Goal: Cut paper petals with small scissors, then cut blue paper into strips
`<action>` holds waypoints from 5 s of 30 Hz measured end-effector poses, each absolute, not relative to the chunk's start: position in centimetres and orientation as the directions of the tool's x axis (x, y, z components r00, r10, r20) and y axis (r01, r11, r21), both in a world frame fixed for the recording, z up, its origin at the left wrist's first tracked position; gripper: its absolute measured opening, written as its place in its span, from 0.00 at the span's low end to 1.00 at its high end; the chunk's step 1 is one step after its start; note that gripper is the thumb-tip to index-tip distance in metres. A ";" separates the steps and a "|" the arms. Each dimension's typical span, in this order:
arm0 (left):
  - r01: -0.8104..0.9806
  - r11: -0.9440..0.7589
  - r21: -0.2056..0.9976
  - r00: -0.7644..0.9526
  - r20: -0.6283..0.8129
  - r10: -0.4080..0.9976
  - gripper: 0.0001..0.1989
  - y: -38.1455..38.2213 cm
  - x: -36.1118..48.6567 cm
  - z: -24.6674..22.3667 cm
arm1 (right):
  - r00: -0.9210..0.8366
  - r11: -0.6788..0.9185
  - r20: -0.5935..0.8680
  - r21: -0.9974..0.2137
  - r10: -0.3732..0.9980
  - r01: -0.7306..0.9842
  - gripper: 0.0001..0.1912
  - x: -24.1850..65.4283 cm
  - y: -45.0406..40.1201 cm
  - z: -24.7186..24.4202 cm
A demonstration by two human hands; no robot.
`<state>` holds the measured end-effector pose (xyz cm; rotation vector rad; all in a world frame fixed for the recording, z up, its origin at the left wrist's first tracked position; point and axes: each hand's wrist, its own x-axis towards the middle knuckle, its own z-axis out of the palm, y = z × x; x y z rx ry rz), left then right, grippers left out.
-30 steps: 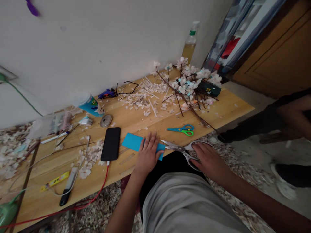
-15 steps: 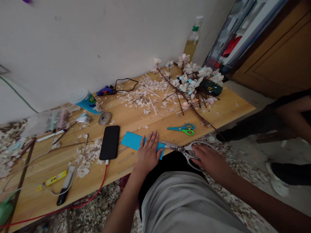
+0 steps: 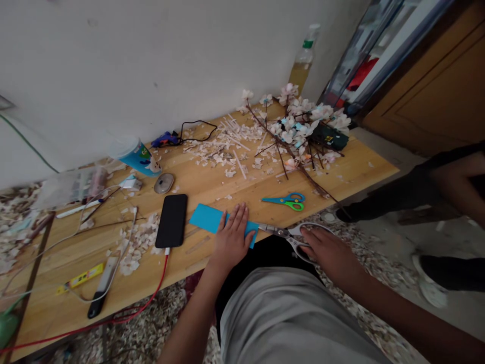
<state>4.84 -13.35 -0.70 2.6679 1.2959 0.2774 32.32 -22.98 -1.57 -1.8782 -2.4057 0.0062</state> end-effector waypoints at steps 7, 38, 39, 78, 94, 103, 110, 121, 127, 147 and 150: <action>0.758 -0.611 0.228 0.610 0.081 0.788 0.31 -13.4 4.7 -0.6 | -0.237 0.241 0.078 -0.049 0.968 0.969 0.16 31.9 -22.5 -0.7; 0.845 -0.490 0.214 0.472 0.131 0.872 0.32 -12.2 2.3 -0.7 | -0.273 0.279 0.068 -0.133 0.960 0.951 0.21 31.0 -22.2 -1.6; 0.845 -0.490 0.214 0.472 0.132 0.872 0.32 -12.2 2.3 -0.8 | -0.272 0.279 0.068 -0.134 0.960 0.951 0.20 31.0 -22.2 -1.7; 0.874 -0.483 0.059 0.477 0.092 0.874 0.29 -12.5 1.2 0.0 | -0.161 0.160 -0.027 -0.012 0.987 0.987 0.16 29.3 -23.4 0.4; 0.873 -0.481 0.083 0.476 0.075 0.876 0.29 -12.7 1.3 -0.1 | -0.131 0.134 -0.224 -0.003 0.966 0.991 0.18 28.5 -21.4 1.9; 0.857 -0.501 0.118 0.492 0.099 0.865 0.30 -12.6 1.1 -0.2 | -0.206 0.209 -0.132 0.007 0.970 0.978 0.17 30.2 -23.1 0.9; 0.744 -0.654 0.133 0.657 0.032 0.753 0.42 -12.6 0.6 0.0 | -0.121 0.136 -0.126 0.111 0.985 0.985 0.20 28.4 -22.4 1.5; 0.753 -0.642 0.145 0.643 0.045 0.765 0.38 -12.5 0.6 0.4 | -0.136 0.144 -0.120 0.063 0.983 0.988 0.18 26.2 -20.4 2.4; 0.758 -0.647 0.087 0.641 0.090 0.763 0.36 -15.3 2.0 0.4 | -0.201 0.197 -0.020 -0.120 0.979 0.973 0.13 27.2 -21.0 1.5; 0.649 -0.759 0.057 0.749 0.130 0.650 0.26 -17.0 1.9 -1.8 | -0.278 0.299 0.150 -0.140 0.949 0.944 0.22 29.6 -23.0 -1.2; 0.648 -0.759 0.064 0.748 0.135 0.650 0.25 -17.0 1.9 -1.7 | -0.283 0.303 0.151 -0.129 0.947 0.944 0.21 29.8 -22.7 -1.2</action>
